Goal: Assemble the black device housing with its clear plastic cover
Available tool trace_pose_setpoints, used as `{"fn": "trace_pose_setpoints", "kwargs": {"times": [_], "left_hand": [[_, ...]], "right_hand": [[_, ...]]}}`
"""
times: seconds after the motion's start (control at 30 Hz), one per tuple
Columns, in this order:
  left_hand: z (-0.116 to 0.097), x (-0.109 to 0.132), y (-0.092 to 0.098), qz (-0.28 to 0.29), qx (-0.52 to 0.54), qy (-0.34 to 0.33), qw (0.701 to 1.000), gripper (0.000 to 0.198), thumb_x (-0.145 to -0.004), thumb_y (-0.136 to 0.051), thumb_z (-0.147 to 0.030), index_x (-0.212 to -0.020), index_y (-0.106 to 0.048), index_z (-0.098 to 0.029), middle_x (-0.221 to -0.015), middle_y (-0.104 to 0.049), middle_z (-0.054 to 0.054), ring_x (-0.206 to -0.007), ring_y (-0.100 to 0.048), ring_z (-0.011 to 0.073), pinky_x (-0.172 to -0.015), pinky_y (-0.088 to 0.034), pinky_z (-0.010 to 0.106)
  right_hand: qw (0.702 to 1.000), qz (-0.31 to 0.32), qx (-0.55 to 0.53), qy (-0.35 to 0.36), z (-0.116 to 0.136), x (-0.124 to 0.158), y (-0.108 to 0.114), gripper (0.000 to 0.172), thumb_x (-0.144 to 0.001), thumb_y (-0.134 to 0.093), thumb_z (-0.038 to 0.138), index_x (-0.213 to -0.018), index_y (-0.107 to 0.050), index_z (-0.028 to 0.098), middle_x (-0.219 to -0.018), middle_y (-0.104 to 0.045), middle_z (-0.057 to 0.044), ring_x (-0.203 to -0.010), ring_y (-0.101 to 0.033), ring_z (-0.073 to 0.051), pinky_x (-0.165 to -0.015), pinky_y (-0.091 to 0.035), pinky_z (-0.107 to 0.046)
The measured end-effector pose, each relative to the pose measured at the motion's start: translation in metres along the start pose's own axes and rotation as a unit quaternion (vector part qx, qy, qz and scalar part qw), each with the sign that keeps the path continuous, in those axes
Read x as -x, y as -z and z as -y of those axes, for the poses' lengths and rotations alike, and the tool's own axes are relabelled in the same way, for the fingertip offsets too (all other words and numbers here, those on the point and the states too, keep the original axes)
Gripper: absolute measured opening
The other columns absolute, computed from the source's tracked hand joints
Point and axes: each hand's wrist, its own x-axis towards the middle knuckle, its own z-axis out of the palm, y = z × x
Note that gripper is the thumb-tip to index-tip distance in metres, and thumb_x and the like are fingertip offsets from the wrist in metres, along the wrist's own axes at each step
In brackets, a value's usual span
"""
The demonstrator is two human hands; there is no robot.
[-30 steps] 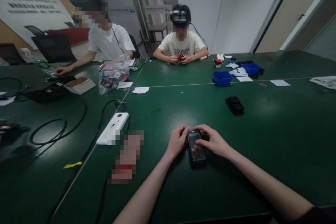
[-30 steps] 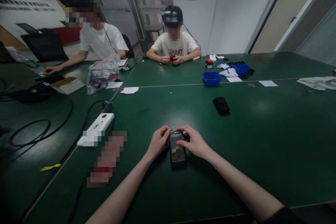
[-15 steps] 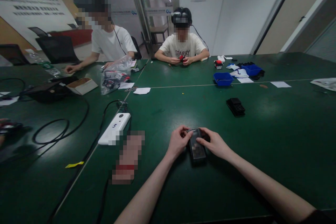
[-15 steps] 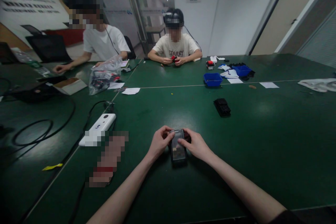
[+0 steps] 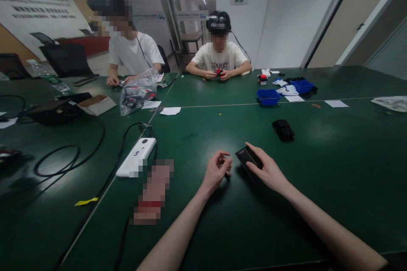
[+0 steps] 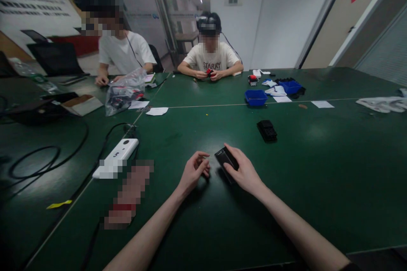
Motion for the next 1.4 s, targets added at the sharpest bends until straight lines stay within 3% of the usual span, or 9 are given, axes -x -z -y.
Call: {"fn": "trace_pose_setpoints", "kwargs": {"times": [0.13, 0.2, 0.3, 0.4, 0.57, 0.77, 0.93, 1.13, 1.4], "left_hand": [[0.003, -0.001, 0.002, 0.004, 0.015, 0.007, 1.000, 0.040, -0.075, -0.053, -0.051, -0.091, -0.049, -0.014, -0.063, -0.050, -0.003, -0.048, -0.051, 0.0078, -0.043, -0.044, 0.019], [0.005, -0.002, 0.002, 0.008, 0.013, 0.006, 1.000, 0.039, -0.076, -0.053, -0.050, -0.090, -0.050, -0.014, -0.063, -0.049, -0.003, -0.049, -0.051, 0.0077, -0.042, -0.043, 0.018], [0.007, -0.003, 0.003, 0.012, 0.008, 0.005, 1.000, 0.038, -0.076, -0.053, -0.049, -0.088, -0.050, -0.014, -0.063, -0.049, -0.002, -0.050, -0.050, 0.0076, -0.041, -0.042, 0.017], [0.006, -0.003, 0.003, 0.017, 0.001, 0.006, 1.000, 0.037, -0.077, -0.052, -0.049, -0.086, -0.050, -0.013, -0.062, -0.049, -0.002, -0.048, -0.049, 0.0071, -0.041, -0.041, 0.017], [0.006, -0.002, 0.003, 0.021, -0.003, 0.004, 1.000, 0.036, -0.077, -0.051, -0.048, -0.085, -0.051, -0.013, -0.062, -0.049, -0.002, -0.049, -0.049, 0.0071, -0.041, -0.041, 0.017], [0.006, -0.002, 0.004, 0.019, -0.002, 0.002, 1.000, 0.035, -0.077, -0.052, -0.048, -0.084, -0.052, -0.013, -0.062, -0.049, -0.002, -0.049, -0.049, 0.0068, -0.041, -0.041, 0.016], [0.006, -0.002, 0.003, 0.017, -0.004, 0.001, 1.000, 0.035, -0.077, -0.052, -0.048, -0.083, -0.053, -0.013, -0.061, -0.049, -0.002, -0.048, -0.049, 0.0069, -0.041, -0.040, 0.016], [0.006, -0.003, 0.003, 0.018, -0.011, 0.007, 1.000, 0.035, -0.077, -0.051, -0.048, -0.083, -0.053, -0.013, -0.061, -0.049, -0.002, -0.048, -0.049, 0.0070, -0.040, -0.040, 0.016], [0.004, -0.002, 0.003, 0.014, -0.010, 0.013, 1.000, 0.034, -0.078, -0.051, -0.047, -0.083, -0.053, -0.013, -0.060, -0.049, -0.003, -0.047, -0.049, 0.0068, -0.039, -0.040, 0.016]], "right_hand": [[0.976, -0.083, 0.202, -0.009, -0.023, 0.012, 0.036, 0.052, -0.081, -0.047, 0.031, -0.132, -0.038, 0.024, -0.124, -0.053, -0.010, -0.108, -0.049, -0.027, -0.088, -0.043, -0.045], [0.936, -0.114, 0.334, -0.005, -0.039, 0.022, 0.053, 0.049, -0.082, -0.045, 0.028, -0.130, -0.041, 0.020, -0.126, -0.050, -0.013, -0.106, -0.048, -0.030, -0.085, -0.044, -0.046], [0.870, -0.112, 0.480, -0.016, -0.061, 0.037, 0.074, 0.045, -0.081, -0.041, 0.021, -0.126, -0.046, 0.014, -0.127, -0.048, -0.018, -0.102, -0.048, -0.034, -0.081, -0.044, -0.050], [0.837, -0.104, 0.536, -0.040, -0.076, 0.047, 0.087, 0.042, -0.080, -0.038, 0.015, -0.120, -0.051, 0.014, -0.125, -0.048, -0.019, -0.103, -0.047, -0.036, -0.077, -0.045, -0.051], [0.817, -0.108, 0.562, -0.066, -0.083, 0.050, 0.090, 0.044, -0.078, -0.035, 0.010, -0.118, -0.053, 0.012, -0.125, -0.046, -0.021, -0.107, -0.047, -0.036, -0.079, -0.045, -0.050], [0.807, -0.089, 0.576, -0.097, -0.086, 0.048, 0.084, 0.048, -0.075, -0.036, 0.009, -0.121, -0.050, 0.008, -0.129, -0.043, -0.021, -0.115, -0.043, -0.036, -0.087, -0.043, -0.051], [0.811, -0.098, 0.569, -0.093, -0.080, 0.040, 0.082, 0.042, -0.084, -0.034, 0.019, -0.122, -0.048, 0.008, -0.128, -0.044, -0.023, -0.113, -0.044, -0.037, -0.085, -0.042, -0.052], [0.813, -0.117, 0.563, -0.085, -0.072, -0.001, 0.091, 0.048, -0.086, -0.037, 0.033, -0.123, -0.043, 0.003, -0.122, -0.047, -0.027, -0.109, -0.047, -0.036, -0.085, -0.042, -0.048], [0.865, -0.089, 0.463, -0.173, -0.082, -0.057, 0.097, 0.062, -0.084, -0.043, 0.041, -0.132, -0.029, 0.004, -0.103, -0.060, -0.022, -0.093, -0.059, -0.032, -0.075, -0.049, -0.041]]}}
